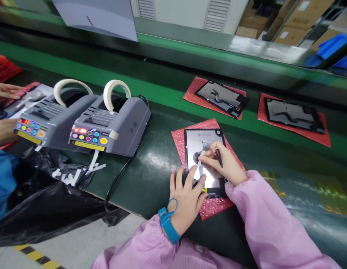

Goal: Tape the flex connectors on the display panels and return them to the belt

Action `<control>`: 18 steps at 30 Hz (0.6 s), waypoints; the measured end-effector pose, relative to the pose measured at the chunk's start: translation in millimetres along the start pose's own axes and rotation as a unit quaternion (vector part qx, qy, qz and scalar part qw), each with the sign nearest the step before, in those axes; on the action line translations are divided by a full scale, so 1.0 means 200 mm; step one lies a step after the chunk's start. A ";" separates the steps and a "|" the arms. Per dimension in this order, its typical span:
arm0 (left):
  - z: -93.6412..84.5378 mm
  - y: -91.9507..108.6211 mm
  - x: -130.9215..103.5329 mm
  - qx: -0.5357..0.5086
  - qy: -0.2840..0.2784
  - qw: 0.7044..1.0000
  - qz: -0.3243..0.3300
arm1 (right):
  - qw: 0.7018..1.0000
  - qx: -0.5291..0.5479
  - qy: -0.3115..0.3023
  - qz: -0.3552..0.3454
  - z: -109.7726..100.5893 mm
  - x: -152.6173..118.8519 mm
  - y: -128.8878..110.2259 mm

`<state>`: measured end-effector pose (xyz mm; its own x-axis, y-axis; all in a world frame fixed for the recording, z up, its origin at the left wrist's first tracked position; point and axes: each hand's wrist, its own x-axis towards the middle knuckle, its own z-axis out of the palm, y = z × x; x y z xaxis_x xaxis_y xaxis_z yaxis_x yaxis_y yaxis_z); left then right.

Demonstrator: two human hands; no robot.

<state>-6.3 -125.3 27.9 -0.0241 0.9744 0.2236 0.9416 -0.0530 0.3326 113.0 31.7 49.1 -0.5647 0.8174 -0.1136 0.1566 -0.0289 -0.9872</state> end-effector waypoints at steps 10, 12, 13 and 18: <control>0.01 -0.01 0.01 -0.020 -0.013 1.000 -0.007 | 0.998 -0.049 0.034 -0.004 0.05 0.01 0.04; 0.00 -0.01 0.01 -0.024 -0.026 0.999 -0.004 | 0.998 -0.055 0.041 0.004 0.06 0.02 0.06; 0.00 -0.01 0.01 -0.026 -0.033 0.999 -0.002 | 0.997 -0.057 0.045 0.005 0.07 0.02 0.07; 0.00 -0.01 0.01 -0.025 -0.052 0.998 -0.005 | 0.987 -0.121 0.102 -0.015 0.07 0.10 0.06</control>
<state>-7.8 -123.4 28.6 0.0033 0.9922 0.1245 0.9235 -0.0508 0.3803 91.9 38.6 32.7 -0.4004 0.9156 -0.0355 0.3447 0.1146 -0.9317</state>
